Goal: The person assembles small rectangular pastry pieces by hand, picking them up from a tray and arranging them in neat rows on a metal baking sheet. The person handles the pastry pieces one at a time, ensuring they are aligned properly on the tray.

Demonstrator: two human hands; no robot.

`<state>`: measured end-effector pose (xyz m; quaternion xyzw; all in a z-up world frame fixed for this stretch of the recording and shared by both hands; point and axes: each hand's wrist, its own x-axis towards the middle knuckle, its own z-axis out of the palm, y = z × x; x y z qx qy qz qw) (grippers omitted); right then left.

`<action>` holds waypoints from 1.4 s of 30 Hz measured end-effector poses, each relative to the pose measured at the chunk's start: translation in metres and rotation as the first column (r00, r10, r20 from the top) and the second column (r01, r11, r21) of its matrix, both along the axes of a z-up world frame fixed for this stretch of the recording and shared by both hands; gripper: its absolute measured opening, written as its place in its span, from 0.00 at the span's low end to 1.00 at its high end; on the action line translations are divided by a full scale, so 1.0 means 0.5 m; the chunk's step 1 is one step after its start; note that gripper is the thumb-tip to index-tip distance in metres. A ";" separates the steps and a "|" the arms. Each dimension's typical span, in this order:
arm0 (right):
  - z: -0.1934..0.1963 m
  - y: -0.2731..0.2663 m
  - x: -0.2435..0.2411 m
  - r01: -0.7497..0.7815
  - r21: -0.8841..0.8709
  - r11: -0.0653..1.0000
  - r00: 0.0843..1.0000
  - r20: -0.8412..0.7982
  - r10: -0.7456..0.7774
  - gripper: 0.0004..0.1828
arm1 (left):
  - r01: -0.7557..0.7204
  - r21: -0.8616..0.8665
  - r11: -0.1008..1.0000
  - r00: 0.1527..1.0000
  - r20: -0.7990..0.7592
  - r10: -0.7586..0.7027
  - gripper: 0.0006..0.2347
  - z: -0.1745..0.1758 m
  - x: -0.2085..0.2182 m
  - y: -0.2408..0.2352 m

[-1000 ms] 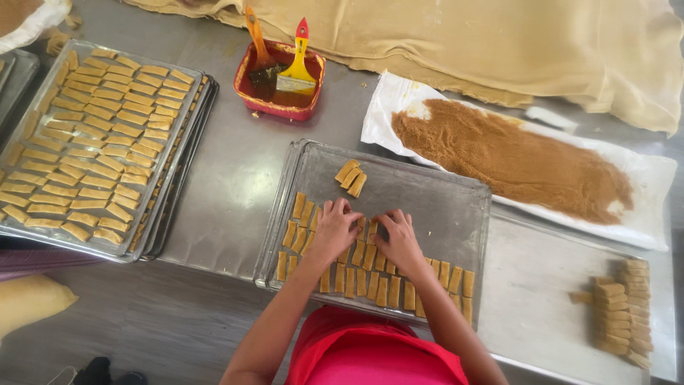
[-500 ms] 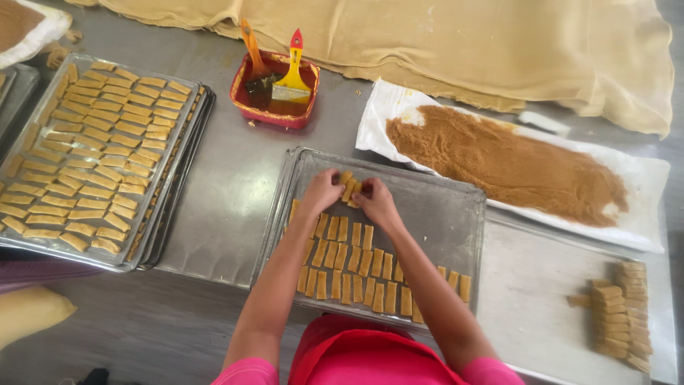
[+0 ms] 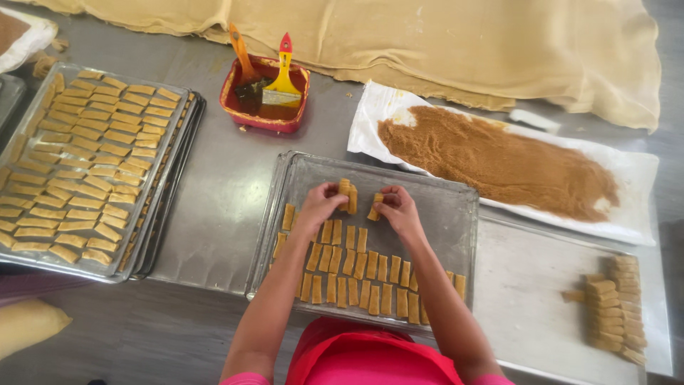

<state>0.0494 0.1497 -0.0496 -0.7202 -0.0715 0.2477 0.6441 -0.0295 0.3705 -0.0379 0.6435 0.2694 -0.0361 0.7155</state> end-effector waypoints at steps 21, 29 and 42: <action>0.140 -0.084 -0.075 -0.196 0.279 0.940 0.981 0.049 0.189 0.21 | 0.178 -0.108 0.978 0.948 0.286 -0.141 0.16 0.128 -0.087 -0.114; 0.218 -0.066 -0.133 -0.117 0.004 0.993 0.935 0.338 0.109 0.13 | 0.169 -0.317 0.933 0.911 0.412 -0.024 0.14 0.145 -0.124 -0.141; 0.137 -0.095 -0.108 -0.168 0.147 0.975 0.906 0.413 0.094 0.10 | -0.085 -0.494 0.865 0.951 0.219 0.219 0.06 0.054 -0.134 -0.107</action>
